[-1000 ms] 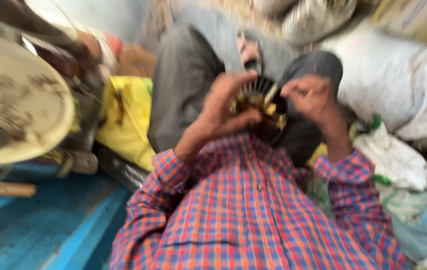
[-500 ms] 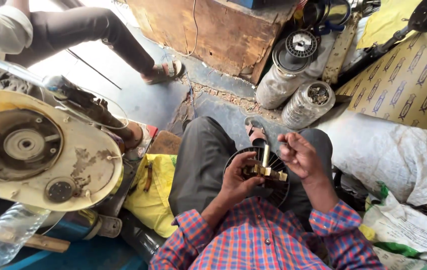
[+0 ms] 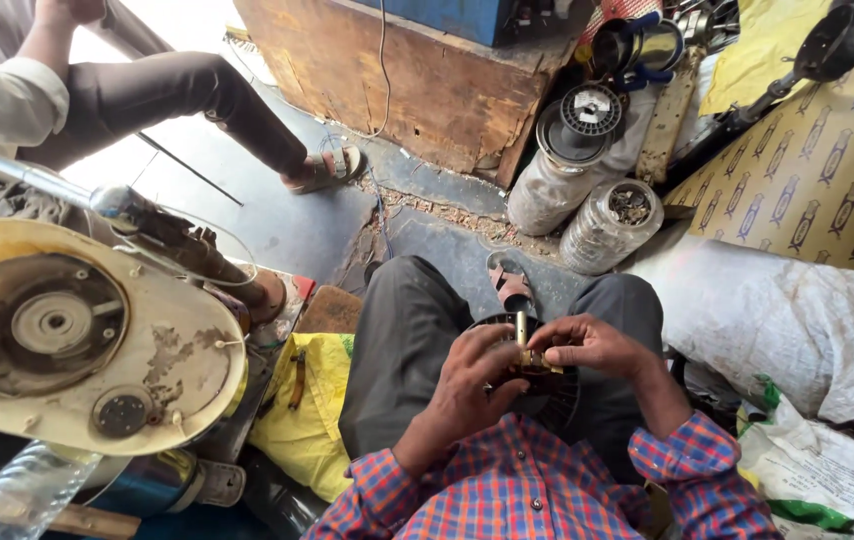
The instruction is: The recorder is repairing an electric fan motor by manipulating wires and components.
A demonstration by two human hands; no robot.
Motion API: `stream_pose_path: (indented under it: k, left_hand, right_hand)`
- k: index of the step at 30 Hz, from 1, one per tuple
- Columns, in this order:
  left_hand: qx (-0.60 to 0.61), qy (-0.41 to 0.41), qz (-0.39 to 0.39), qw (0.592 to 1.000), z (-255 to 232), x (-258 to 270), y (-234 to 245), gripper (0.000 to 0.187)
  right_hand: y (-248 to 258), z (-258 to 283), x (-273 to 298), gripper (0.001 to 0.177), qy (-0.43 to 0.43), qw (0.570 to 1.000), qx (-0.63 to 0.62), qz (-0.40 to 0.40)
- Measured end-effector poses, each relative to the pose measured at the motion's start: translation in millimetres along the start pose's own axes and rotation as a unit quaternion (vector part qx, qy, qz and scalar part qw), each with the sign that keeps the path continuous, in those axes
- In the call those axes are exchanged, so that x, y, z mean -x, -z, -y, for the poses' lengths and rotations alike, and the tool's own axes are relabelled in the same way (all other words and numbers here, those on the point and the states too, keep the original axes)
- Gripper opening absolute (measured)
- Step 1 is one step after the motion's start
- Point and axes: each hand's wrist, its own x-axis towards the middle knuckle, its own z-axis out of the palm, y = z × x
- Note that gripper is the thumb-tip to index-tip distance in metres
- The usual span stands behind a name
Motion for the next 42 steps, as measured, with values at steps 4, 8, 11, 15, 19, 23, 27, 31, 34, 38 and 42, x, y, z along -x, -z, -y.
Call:
stream_pose_path:
  k: [4, 8, 11, 15, 19, 23, 27, 31, 34, 38, 42]
  left_hand:
    - [-0.167, -0.191, 0.049, 0.966, 2.9, -7.5, 6.6, 0.030]
    - [-0.098, -0.179, 0.113, 0.972, 18.4, -8.9, 6.6, 0.018]
    - [-0.047, -0.157, 0.115, 0.980, 24.3, -7.2, 5.3, 0.017]
    - [0.035, -0.145, 0.077, 0.986, 42.1, -3.1, -6.4, 0.015]
    - [0.061, -0.088, 0.087, 0.990, 41.3, -2.9, -4.9, 0.013]
    - [0.025, -0.139, 0.096, 0.985, 35.3, -10.3, 1.6, 0.014]
    - [-0.010, -0.179, 0.098, 0.979, 31.9, -20.3, 8.4, 0.018]
    - [0.202, -0.004, 0.091, 0.975, 70.3, -34.2, -12.3, 0.020]
    - [0.239, 0.159, 0.127, 0.949, 102.4, -62.3, -24.9, 0.023]
    - [-0.064, 0.157, 0.293, 0.941, 124.1, -74.0, -31.1, 0.036]
    - [-0.002, 0.103, 0.263, 0.959, 144.4, -69.6, -34.6, 0.024]
  right_hand:
    - [3.9, -1.6, 0.5, 0.038, -0.018, 0.996, 0.083, 0.014]
    - [4.1, 0.8, -0.9, 0.033, 0.008, 0.993, 0.117, 0.011]
    - [2.0, -3.5, -0.4, 0.031, 0.007, 0.995, 0.095, -0.002]
    - [7.6, -18.6, -2.1, 0.030, 0.002, 0.998, 0.058, 0.000]
    - [11.9, -30.4, -4.4, 0.030, 0.011, 0.999, 0.039, 0.014]
    - [6.9, -18.7, -3.4, 0.031, 0.023, 0.999, 0.044, 0.009]
    - [10.2, -8.3, -5.1, 0.029, 0.026, 0.997, 0.069, -0.008]
    - [4.0, 5.6, -17.8, 0.022, 0.042, 0.967, 0.236, -0.088]
    - [0.6, 25.2, -26.2, 0.017, 0.076, 0.899, 0.397, -0.167]
    - [-21.3, 70.3, -5.5, 0.014, 0.215, 0.751, 0.559, -0.278]
    - [-55.4, 100.6, 31.9, 0.015, 0.214, 0.713, 0.589, -0.313]
